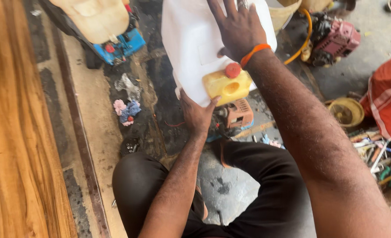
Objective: The person attaches a yellow plastic component with a red cap to the side of a white water tank using a drill press. They repeatedly position the component, drill into it, and tighten the cap while another person holds the tank steady.
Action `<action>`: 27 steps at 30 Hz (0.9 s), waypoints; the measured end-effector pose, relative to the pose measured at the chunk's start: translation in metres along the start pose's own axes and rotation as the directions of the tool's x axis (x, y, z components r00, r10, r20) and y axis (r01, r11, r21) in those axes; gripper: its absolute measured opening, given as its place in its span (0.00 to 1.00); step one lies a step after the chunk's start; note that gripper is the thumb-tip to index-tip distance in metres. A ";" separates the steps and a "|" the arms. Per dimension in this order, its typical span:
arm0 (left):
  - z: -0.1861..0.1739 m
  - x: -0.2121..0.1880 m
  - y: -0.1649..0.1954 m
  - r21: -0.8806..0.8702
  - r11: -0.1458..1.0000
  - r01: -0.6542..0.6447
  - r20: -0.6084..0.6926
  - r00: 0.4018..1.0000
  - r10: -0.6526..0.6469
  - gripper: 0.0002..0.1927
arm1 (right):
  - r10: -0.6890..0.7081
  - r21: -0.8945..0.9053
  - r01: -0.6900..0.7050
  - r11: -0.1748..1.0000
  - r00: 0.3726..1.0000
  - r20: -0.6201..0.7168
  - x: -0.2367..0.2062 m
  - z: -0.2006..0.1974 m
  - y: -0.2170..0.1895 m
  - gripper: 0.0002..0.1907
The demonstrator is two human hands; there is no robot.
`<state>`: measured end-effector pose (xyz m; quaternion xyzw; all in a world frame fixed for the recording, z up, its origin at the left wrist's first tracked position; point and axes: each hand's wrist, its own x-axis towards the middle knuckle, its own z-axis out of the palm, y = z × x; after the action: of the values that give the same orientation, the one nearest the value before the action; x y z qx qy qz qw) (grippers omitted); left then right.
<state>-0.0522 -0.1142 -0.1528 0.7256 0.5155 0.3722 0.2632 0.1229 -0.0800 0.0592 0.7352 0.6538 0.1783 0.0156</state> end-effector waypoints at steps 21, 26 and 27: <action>-0.031 0.005 0.026 0.007 0.974 0.226 0.218 0.950 -0.222 0.77 | 0.505 0.607 -0.777 0.166 0.596 0.624 -0.172 0.117 -0.023 0.41; -0.043 0.014 0.040 0.054 0.989 -0.137 -0.056 0.989 0.140 0.74 | 0.035 0.521 -0.579 -0.627 0.648 0.761 -0.177 0.174 -0.034 0.33; -0.048 0.022 0.048 0.115 0.968 -0.222 -0.108 0.966 0.234 0.73 | 0.022 0.512 -0.557 -0.654 0.663 0.749 -0.177 0.178 -0.035 0.31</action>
<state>-0.0605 -0.1095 -0.0818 0.7686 0.4618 0.4165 0.1498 0.1257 -0.2082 -0.1589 0.5705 0.1181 -0.5853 -0.5639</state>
